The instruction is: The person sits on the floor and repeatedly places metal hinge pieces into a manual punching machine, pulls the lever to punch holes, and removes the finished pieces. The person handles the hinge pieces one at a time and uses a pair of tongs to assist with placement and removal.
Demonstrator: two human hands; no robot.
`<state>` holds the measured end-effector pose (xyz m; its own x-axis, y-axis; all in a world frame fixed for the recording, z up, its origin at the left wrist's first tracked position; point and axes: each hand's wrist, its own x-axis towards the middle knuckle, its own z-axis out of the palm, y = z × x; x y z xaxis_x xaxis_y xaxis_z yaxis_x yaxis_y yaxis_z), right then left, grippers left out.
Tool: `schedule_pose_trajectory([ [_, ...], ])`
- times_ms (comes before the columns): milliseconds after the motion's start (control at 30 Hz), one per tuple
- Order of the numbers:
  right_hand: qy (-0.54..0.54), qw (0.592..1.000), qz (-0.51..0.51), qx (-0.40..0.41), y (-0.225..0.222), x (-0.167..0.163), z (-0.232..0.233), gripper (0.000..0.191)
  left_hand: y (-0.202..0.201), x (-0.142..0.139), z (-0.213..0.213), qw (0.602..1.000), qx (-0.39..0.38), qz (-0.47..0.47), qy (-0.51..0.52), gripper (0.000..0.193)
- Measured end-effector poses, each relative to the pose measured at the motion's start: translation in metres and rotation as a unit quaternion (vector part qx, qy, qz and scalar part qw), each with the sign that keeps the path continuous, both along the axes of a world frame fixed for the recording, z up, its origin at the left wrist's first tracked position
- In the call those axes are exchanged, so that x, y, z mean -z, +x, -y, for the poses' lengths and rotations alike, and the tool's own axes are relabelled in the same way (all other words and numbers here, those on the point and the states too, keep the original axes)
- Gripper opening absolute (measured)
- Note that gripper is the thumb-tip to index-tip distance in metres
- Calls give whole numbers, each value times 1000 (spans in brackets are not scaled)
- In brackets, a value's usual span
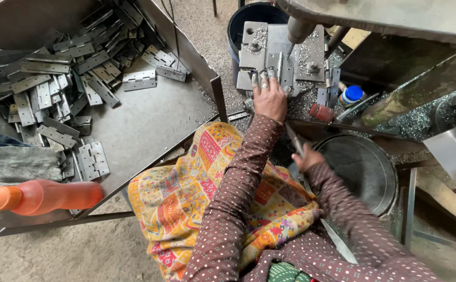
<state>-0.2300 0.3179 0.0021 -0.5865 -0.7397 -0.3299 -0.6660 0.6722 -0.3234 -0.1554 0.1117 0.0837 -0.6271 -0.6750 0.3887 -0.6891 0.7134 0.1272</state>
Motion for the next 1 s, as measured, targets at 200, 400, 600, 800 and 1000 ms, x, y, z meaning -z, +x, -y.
schedule_pose_trajectory([
  [200,-96,995,-35,-12,20,26,-7,57,16,-8,-2,998,27,-3,61,28],
  [400,-12,999,49,-21,-12,-4,3,68,8,7,6,1000,17,-14,-10,28],
  [600,-14,999,-28,-43,-19,-13,0,64,-31,13,30,999,-5,44,19,27],
  [800,-46,998,-41,-11,6,21,-9,57,-20,16,25,999,3,27,-28,25],
  [1000,-43,999,-24,-2,8,24,-8,59,-7,14,24,999,7,-40,6,29],
])
